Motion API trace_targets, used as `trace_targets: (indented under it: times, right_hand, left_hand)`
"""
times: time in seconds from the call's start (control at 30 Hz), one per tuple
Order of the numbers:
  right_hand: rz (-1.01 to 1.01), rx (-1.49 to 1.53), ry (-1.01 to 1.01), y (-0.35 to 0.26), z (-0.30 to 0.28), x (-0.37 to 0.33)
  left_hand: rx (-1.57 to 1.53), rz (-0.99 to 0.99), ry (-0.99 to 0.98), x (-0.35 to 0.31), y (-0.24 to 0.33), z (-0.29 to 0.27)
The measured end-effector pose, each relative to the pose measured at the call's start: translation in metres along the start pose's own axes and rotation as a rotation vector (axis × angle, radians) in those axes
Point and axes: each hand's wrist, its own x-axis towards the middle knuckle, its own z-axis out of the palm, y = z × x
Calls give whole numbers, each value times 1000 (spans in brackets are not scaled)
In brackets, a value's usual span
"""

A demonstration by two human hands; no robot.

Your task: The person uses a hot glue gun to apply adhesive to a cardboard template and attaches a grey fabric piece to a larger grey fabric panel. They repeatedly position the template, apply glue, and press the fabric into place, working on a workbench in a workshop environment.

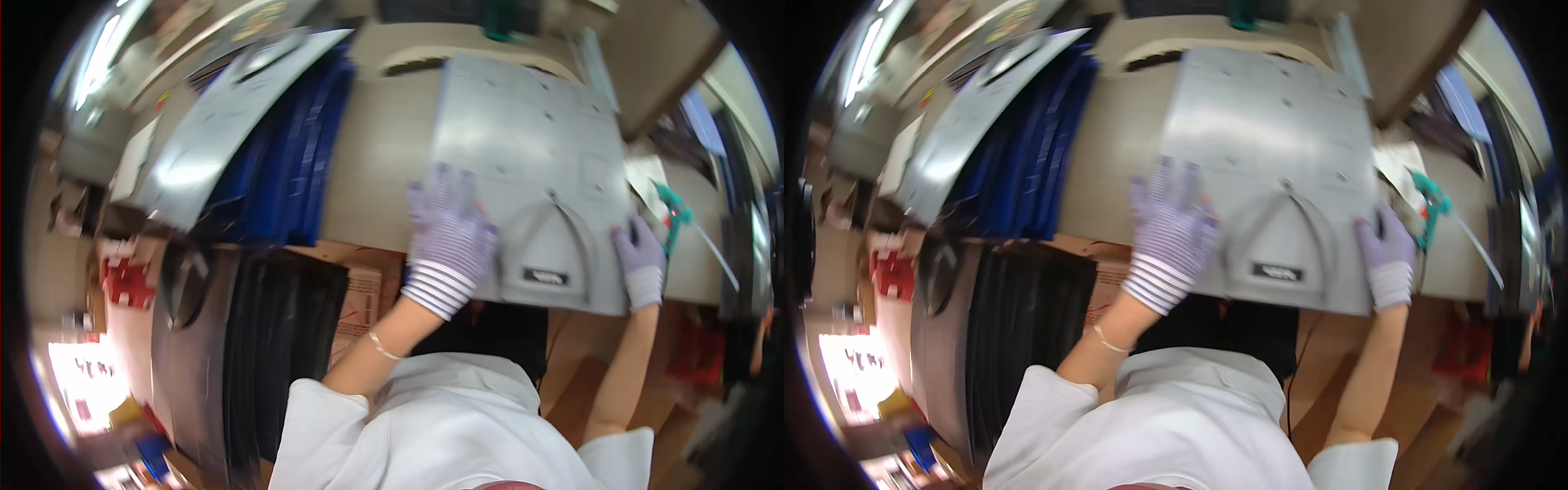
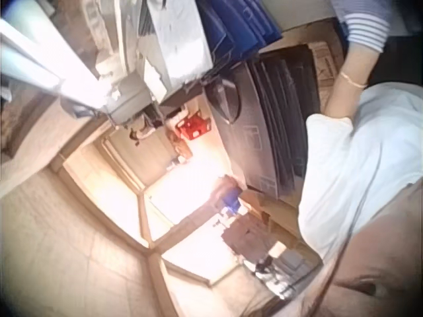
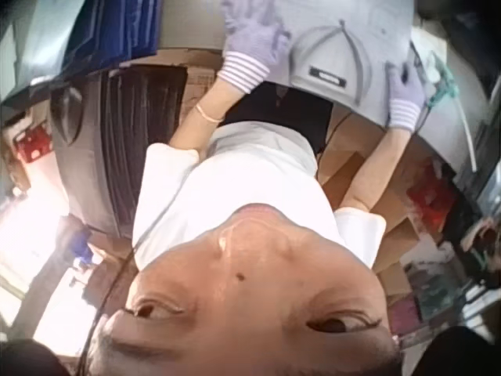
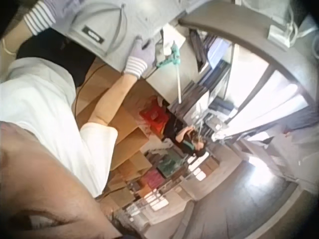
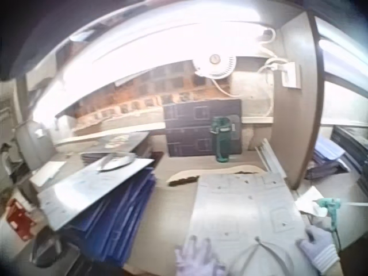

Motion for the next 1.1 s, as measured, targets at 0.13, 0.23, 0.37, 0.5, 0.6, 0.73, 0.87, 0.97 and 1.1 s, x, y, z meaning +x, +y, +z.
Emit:
trace_targets:
  times: [0.13, 0.23, 0.37, 0.5, 0.6, 0.73, 0.87, 0.97, 1.1]
  right_hand:
    - [-33, 580, -115, 56, -46, 9]
    - [-190, 588, -11, 76, -100, 24]
    - [-390, 551, -147, -6, -160, 92]
    - [-650, 603, -122, -70, -121, 190]
    - [-726, 204, 194, -145, -121, 198]
    - [-826, 260, 144, -185, -97, 171]
    - [-918, 132, 12, -200, -66, 127]
    - [-940, 65, -54, -187, -43, 131]
    - [-756, -122, -227, -150, 1, 173]
  left_hand:
    - [-333, 9, -24, -18, 17, -16]
    - [-581, -222, 331, -12, -1, -40]
    - [-1835, -218, -324, -10, -29, -42]
    - [-1554, -153, -209, -16, -15, -78]
    - [-1677, -268, 63, -1, -19, -115]
    - [-1680, -373, 652, 47, -58, -126]
    - [-1721, -493, 930, 98, -93, -134]
    - [-743, -506, 807, 102, -152, -123]
    - [-1336, -496, 921, 113, -194, -106]
